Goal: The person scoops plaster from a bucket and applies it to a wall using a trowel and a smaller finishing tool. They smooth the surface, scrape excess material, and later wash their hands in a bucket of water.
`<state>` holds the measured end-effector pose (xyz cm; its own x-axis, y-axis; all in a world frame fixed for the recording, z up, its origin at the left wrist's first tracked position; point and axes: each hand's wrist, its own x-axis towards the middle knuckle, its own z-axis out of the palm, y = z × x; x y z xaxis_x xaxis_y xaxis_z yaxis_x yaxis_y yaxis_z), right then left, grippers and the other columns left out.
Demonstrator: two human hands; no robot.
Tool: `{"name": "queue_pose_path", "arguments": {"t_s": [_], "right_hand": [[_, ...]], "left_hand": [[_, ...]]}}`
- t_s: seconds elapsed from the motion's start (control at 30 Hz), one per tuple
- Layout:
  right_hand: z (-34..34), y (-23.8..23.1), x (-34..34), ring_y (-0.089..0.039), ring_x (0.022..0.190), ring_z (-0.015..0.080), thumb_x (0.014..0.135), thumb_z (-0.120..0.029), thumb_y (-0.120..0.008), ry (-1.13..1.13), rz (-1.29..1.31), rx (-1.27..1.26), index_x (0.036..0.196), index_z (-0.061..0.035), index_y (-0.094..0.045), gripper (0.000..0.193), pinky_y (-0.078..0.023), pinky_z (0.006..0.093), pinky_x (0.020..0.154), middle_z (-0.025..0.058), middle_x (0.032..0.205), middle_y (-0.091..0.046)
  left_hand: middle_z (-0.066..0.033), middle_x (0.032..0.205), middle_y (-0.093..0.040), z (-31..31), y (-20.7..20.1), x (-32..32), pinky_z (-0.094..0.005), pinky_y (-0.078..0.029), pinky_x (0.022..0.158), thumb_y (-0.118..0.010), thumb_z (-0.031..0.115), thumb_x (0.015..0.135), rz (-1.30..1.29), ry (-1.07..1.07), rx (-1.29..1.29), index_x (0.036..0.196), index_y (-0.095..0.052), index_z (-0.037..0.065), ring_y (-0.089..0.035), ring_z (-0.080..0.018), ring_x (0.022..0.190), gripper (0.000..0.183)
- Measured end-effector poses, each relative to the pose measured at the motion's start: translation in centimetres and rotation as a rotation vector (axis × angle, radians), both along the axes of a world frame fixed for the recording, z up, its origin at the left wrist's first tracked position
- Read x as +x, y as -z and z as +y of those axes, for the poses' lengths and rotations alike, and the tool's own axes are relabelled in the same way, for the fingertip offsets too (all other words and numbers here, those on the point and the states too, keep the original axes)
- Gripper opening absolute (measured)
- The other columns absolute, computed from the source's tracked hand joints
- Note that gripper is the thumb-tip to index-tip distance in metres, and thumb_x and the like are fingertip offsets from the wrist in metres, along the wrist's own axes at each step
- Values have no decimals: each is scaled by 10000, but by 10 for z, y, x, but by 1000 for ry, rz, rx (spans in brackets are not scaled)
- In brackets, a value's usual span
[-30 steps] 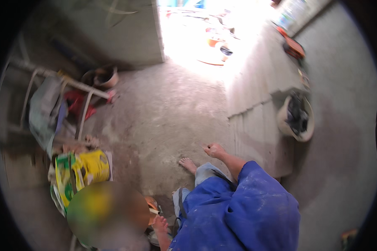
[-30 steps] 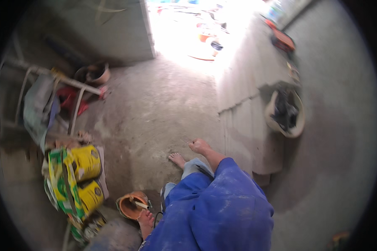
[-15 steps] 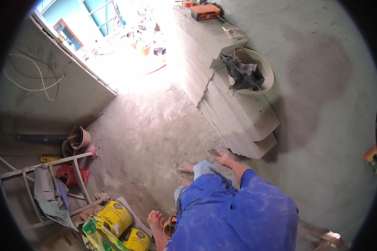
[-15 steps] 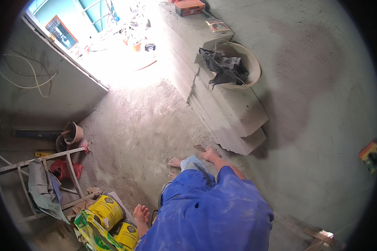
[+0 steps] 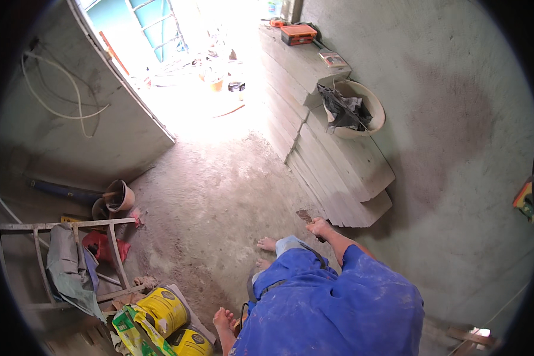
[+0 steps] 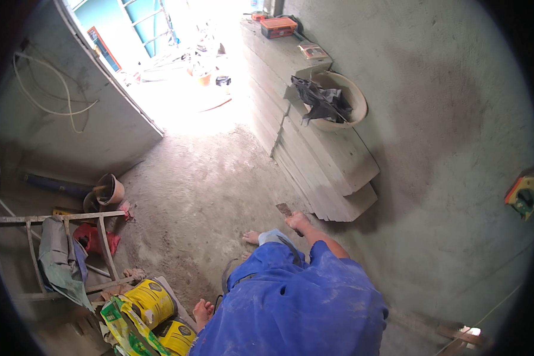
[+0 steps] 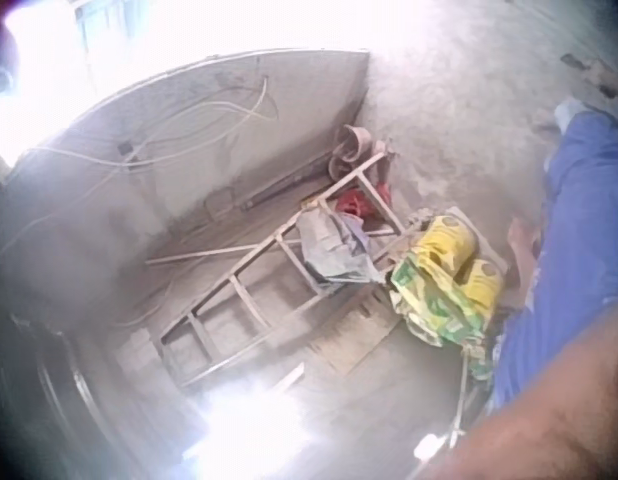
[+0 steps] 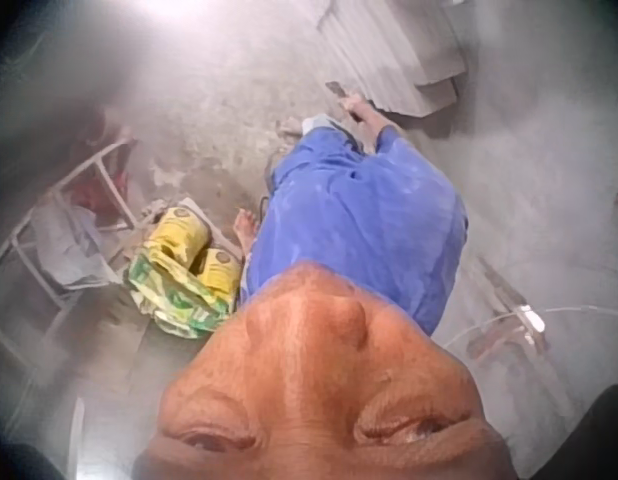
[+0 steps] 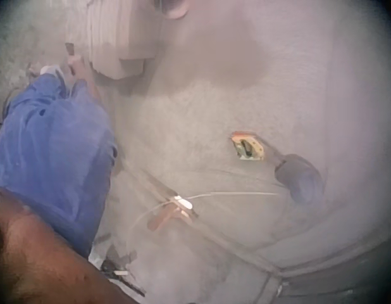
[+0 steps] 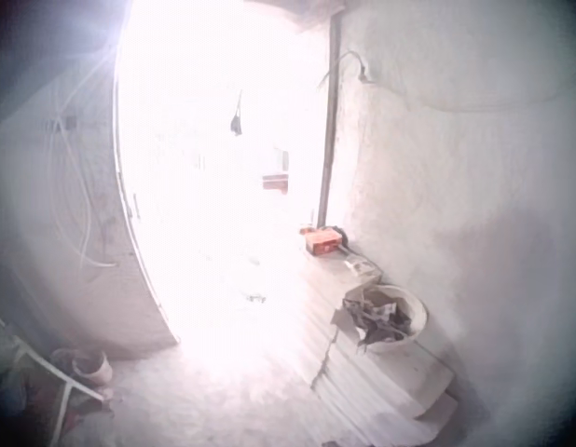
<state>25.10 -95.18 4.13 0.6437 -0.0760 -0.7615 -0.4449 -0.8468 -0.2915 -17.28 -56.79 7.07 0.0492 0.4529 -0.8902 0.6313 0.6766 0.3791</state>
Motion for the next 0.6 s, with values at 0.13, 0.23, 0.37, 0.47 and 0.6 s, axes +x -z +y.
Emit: {"name": "queue_pose_path", "arguments": {"t_s": [0.13, 0.23, 0.37, 0.47, 0.6], "right_hand": [[-1, 9, 4, -625, 613, 225, 823, -322, -734, -127, -131, 54, 981, -23, -681, 342, -523, 415, 588, 130, 761, -673], [-29, 41, -1, -514, 488, 168, 852, -176, -694, 126, -124, 258, 884, -71, -617, 134, -410, 381, 423, 38, 594, -514], [45, -30, -15, -571, 517, 211, 856, -179, -692, 47, 61, 93, 875, -37, -637, 153, -455, 384, 453, 84, 650, -594], [30, -7, 7, -625, 594, 238, 846, -156, -712, -63, 88, -12, 930, -16, -669, 169, -509, 395, 528, 110, 714, -647], [76, -35, 21, -539, 506, 219, 857, -134, -701, 146, 249, 45, 900, -69, -567, 155, -428, 399, 441, 64, 632, -533]], "left_hand": [[-3, 792, -625, -9, 21, -19, -321, -480, 462, -630, 329, 966, -19, 32, -25, 1079, -635, 141, -595, -145, 627, 219], [-8, 796, -622, -10, 32, -14, -291, -476, 459, -644, 320, 957, -103, -28, 0, 1049, -647, 120, -591, -135, 639, 221], [-2, 856, -618, -3, 6, -32, -252, -449, 460, -663, 342, 935, 42, -132, 85, 1071, -642, 117, -581, -111, 678, 264], [0, 878, -619, -8, 24, -20, -253, -430, 459, -660, 343, 932, 40, -154, 41, 1081, -641, 119, -569, -104, 677, 270], [0, 884, -619, 0, 24, -9, -260, -418, 457, -652, 337, 935, 101, -186, -11, 1084, -642, 116, -552, -102, 658, 266]]}}
